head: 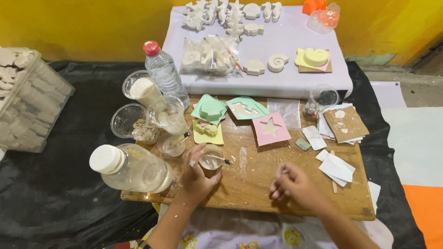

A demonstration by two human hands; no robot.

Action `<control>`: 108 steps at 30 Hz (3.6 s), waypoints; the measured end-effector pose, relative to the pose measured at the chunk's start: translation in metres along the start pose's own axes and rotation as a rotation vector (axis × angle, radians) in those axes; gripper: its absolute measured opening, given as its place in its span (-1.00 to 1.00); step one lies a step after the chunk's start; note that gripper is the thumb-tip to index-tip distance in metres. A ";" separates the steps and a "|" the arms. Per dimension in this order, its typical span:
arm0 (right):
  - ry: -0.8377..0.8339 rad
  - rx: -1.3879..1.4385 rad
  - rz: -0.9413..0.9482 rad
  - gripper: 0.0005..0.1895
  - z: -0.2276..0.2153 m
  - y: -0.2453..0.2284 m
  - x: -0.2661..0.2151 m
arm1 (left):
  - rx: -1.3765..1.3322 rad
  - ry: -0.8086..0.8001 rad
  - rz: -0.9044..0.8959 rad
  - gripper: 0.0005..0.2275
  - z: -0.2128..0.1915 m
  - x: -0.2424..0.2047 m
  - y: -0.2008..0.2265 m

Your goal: Mixing plaster in small cups and pouring the mixture into various silicone molds to create decorative shapes.

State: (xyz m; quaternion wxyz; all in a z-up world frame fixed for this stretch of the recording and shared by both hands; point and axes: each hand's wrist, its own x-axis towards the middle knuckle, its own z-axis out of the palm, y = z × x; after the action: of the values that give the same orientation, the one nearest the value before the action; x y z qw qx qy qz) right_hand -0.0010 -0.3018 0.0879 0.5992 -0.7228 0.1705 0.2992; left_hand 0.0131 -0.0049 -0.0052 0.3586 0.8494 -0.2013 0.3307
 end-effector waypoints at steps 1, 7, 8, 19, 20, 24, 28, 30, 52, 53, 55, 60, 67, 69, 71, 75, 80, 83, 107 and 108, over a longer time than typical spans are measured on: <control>-0.002 -0.005 -0.003 -0.83 0.004 0.009 0.004 | 0.002 0.005 -0.001 -0.29 0.003 -0.002 -0.003; -0.001 0.111 -0.223 -0.86 0.017 0.057 0.017 | 0.096 -0.117 -0.136 -0.09 0.014 -0.022 -0.008; 0.004 0.114 -0.278 -0.87 0.014 0.062 0.020 | -0.026 -0.268 -0.310 -0.18 0.010 -0.014 0.007; 0.064 0.114 -0.560 -0.86 0.012 0.086 0.020 | -0.197 -0.420 -0.398 -0.20 0.024 -0.009 0.038; 0.114 0.120 -0.513 -0.86 0.012 0.085 0.021 | -0.212 -0.399 -0.370 -0.19 0.022 -0.009 0.035; 0.315 -0.055 -0.514 -0.77 0.016 0.071 0.027 | -0.230 -0.397 -0.296 -0.12 0.016 -0.012 0.023; 0.406 -0.110 -0.871 -0.86 0.029 0.004 0.037 | -0.319 -0.338 -0.389 -0.07 0.021 -0.011 0.013; 0.315 -0.252 -1.025 -0.90 0.044 -0.049 0.024 | -0.197 -0.358 -0.228 -0.12 0.032 -0.016 0.000; 0.128 -0.889 -1.627 -0.90 0.185 -0.182 0.132 | -0.088 -0.352 -0.311 -0.06 0.033 -0.018 0.005; 0.144 -0.942 -1.631 -0.90 0.186 -0.182 0.138 | -0.086 -0.342 -0.285 -0.09 0.031 -0.014 0.007; 0.159 -0.998 -1.635 -0.91 0.188 -0.181 0.144 | -0.084 -0.329 -0.260 -0.11 0.025 -0.008 0.011; 0.051 -0.936 -1.499 -0.88 0.195 -0.172 0.156 | -0.184 -0.438 -0.331 -0.10 0.012 0.000 0.017; 0.084 -0.847 -1.296 -0.78 0.193 -0.178 0.153 | -0.162 -0.373 -0.311 -0.23 0.008 0.004 0.023; 0.047 -0.773 -1.250 -0.77 0.194 -0.176 0.150 | -0.126 -0.390 -0.283 -0.28 0.014 -0.003 0.017; 0.058 -0.684 -1.181 -0.74 0.194 -0.177 0.150 | -0.156 -0.426 -0.323 -0.25 0.008 0.003 0.021; 0.108 -0.443 -1.065 -0.71 0.190 -0.173 0.151 | -0.202 -0.487 -0.396 -0.18 0.004 0.009 0.025; 0.063 -0.418 -1.023 -0.69 0.192 -0.173 0.142 | -0.194 -0.423 -0.363 -0.18 0.012 0.001 0.020; 0.071 -0.285 -0.976 -0.70 0.192 -0.172 0.134 | -0.178 -0.394 -0.330 -0.24 0.013 0.000 0.019; -0.026 0.414 -0.669 -0.71 0.166 -0.137 0.165 | -0.080 -0.377 -0.268 -0.13 0.001 0.013 0.028; -0.032 0.422 -0.657 -0.72 0.165 -0.137 0.167 | -0.094 -0.379 -0.273 -0.13 -0.001 0.015 0.029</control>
State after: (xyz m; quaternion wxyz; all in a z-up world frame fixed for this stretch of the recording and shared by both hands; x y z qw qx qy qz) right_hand 0.1714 -0.0929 0.0690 0.8011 -0.5950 -0.0218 0.0611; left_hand 0.0062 -0.0250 0.0199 0.3952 0.8980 -0.1633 0.1041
